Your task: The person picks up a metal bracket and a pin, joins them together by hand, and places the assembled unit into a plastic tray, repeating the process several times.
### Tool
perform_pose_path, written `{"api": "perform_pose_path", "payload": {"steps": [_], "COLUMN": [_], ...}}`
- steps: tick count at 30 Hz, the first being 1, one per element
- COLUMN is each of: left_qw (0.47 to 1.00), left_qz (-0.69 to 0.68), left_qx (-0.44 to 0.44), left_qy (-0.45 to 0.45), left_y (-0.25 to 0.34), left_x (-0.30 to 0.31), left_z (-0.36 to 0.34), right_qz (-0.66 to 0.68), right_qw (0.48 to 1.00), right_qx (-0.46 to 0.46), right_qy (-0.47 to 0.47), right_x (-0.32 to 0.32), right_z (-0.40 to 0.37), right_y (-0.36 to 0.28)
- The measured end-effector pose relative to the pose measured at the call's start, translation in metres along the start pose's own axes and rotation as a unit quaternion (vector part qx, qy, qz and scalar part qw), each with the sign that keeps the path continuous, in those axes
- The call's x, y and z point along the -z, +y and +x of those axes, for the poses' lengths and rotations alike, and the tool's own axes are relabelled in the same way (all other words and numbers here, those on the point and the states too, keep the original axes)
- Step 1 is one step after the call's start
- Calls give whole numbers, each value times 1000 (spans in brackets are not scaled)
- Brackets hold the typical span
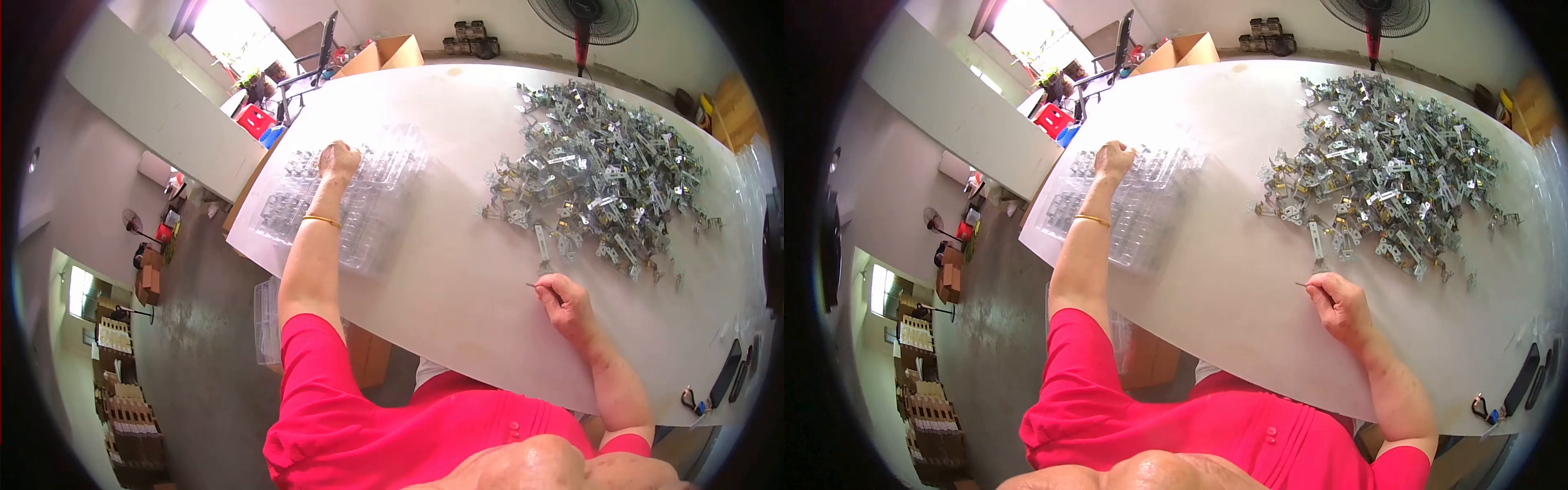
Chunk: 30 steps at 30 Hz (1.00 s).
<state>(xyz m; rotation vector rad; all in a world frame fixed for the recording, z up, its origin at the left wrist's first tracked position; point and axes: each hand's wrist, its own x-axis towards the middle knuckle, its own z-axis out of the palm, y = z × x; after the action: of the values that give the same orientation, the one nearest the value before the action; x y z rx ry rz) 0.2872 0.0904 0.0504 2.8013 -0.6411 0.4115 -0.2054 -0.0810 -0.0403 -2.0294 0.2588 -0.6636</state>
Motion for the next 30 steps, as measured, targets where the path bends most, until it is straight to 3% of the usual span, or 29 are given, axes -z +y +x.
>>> {"api": "perform_pose_path", "payload": {"steps": [3, 5, 7, 9, 13, 18, 25, 27, 30], "left_qw": [998, 989, 985, 957, 892, 898, 914, 875, 885], "left_qz": [42, -8, -75, -252, -327, -298, -243, -282, -255], "left_qx": [-27, -118, -141, -138, -299, -222, -167, -86, -114], "left_qy": [24, 94, 62, -48, -87, -237, -279, -384, -373], "left_y": [17, 32, 79, 121, 169, 224, 245, 246, 236], "left_x": [9, 12, 37, 44, 1, -4, -19, -15, -14], "left_z": [-11, -27, -75, -126, -199, -249, -246, -245, -241], "right_qz": [-26, -22, 7, 3, 2, -12, 29, 38, 50], "right_qw": [999, 999, 1000, 1000, 995, 995, 997, 997, 997], "right_qx": [17, 12, 1, 20, 95, 90, 72, 63, 53], "right_qy": [15, 29, -14, -18, -32, -35, -27, -26, -21], "right_x": [0, 1, 4, 5, 5, 11, 8, 8, 8], "right_z": [0, -1, -1, -1, -3, -7, -9, -10, -9], "right_y": [1, 0, -4, -3, 1, -6, -2, 0, 1]}}
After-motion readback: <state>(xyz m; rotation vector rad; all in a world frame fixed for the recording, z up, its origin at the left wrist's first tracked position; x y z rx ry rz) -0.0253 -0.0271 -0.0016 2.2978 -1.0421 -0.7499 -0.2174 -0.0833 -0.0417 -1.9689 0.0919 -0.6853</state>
